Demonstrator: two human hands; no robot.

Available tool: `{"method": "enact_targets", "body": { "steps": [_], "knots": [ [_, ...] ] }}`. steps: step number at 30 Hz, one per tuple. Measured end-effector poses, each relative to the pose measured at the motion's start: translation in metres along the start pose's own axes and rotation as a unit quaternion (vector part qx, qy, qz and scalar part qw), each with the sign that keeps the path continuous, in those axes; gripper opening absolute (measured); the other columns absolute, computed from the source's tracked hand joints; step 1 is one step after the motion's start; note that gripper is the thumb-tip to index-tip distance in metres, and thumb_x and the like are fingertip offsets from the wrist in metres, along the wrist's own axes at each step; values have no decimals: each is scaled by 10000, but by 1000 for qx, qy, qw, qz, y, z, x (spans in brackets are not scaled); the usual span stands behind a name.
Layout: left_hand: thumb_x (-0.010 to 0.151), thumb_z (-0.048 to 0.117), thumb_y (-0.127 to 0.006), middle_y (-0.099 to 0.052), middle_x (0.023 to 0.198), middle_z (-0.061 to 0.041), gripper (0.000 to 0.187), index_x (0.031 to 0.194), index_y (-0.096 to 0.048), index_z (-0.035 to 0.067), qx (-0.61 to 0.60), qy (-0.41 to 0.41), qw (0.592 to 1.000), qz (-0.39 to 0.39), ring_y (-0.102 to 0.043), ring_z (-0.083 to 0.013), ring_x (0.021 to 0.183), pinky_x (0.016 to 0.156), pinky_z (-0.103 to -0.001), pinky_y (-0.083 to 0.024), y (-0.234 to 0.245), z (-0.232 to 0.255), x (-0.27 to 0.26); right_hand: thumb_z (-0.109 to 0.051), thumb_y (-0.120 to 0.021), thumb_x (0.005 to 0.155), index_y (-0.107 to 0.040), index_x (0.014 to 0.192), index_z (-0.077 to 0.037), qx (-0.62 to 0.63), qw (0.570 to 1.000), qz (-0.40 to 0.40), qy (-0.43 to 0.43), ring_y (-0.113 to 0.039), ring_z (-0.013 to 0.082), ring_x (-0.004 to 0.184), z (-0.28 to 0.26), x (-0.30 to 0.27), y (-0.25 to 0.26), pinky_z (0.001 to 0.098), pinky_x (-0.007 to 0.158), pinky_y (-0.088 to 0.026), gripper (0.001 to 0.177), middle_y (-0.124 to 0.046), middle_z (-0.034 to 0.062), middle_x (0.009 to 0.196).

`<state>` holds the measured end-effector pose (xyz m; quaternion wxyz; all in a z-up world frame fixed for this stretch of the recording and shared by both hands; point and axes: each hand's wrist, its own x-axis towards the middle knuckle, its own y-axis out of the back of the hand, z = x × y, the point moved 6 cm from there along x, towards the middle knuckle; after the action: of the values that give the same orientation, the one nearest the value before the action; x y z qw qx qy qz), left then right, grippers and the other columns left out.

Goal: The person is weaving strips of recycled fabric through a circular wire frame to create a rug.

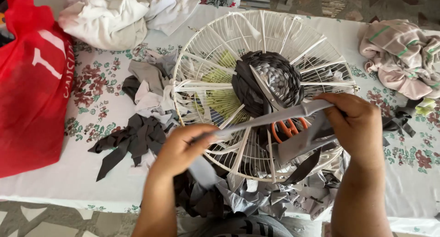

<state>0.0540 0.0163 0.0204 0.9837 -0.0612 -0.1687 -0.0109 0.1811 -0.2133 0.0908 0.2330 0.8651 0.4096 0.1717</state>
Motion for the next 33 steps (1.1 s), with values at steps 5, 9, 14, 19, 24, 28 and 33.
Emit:
{"method": "enact_targets", "body": {
  "steps": [5, 9, 14, 19, 24, 28, 33],
  "knots": [
    [961, 239, -670, -680, 820, -195, 519, 1363, -535, -60, 47, -11, 998, 42, -661, -312, 725, 655, -422, -540, -5, 5, -2, -112, -707, 871, -704, 855, 0, -20, 999, -47, 8, -706, 197, 475, -4, -11, -19, 280, 407, -572, 113, -698, 98, 650],
    [970, 277, -643, -684, 825, -206, 485, 1313, -568, -58, 88, -15, 994, 68, -671, -345, 739, 662, -440, -545, -39, 0, 24, -173, -720, 863, -706, 864, -18, -35, 996, -81, 3, -707, 244, 524, -28, 9, -68, 331, 470, -571, 155, -699, 109, 654],
    [979, 314, -615, -689, 831, -217, 466, 1262, -601, -55, 129, -21, 988, 76, -682, -378, 752, 669, -458, -549, -3, 10, 9, -233, -733, 855, -709, 874, -36, -50, 994, -97, -6, -708, 290, 573, -25, 46, -33, 382, 533, -570, 199, -700, 120, 657],
    [987, 352, -588, -693, 836, -228, 465, 1211, -633, -53, 168, -31, 983, 66, -693, -411, 766, 675, -475, -554, -1, 14, 0, -294, -746, 847, -711, 884, -54, -63, 993, -97, -23, -710, 336, 623, -32, 71, -16, 433, 597, -568, 245, -702, 131, 661],
    [999, 402, -551, -699, 844, -242, 491, 1144, -677, -51, 224, -49, 970, 85, -707, -455, 784, 684, -499, -561, -14, 16, 22, -375, -762, 837, -714, 896, -78, -83, 988, -126, -30, -711, 398, 688, -52, 73, -36, 501, 680, -567, 306, -704, 146, 666],
    [1005, 427, -533, -702, 847, -250, 515, 1110, -699, -49, 245, -64, 965, 63, -714, -477, 793, 689, -511, -564, -18, 11, 38, -415, -771, 832, -715, 903, -90, -91, 988, -111, -49, -712, 429, 721, -66, 72, -43, 535, 722, -567, 337, -705, 154, 669],
    [1044, 138, -533, -548, 672, -30, 190, 1022, -633, -22, -52, 30, 983, 173, -414, -64, 556, 516, -212, -367, -5, -14, 16, -308, -713, 881, -656, 700, -79, -143, 985, -91, 24, -565, 212, 490, -71, 72, -39, 348, 541, -491, 297, -674, 26, 602]
  ]
}}
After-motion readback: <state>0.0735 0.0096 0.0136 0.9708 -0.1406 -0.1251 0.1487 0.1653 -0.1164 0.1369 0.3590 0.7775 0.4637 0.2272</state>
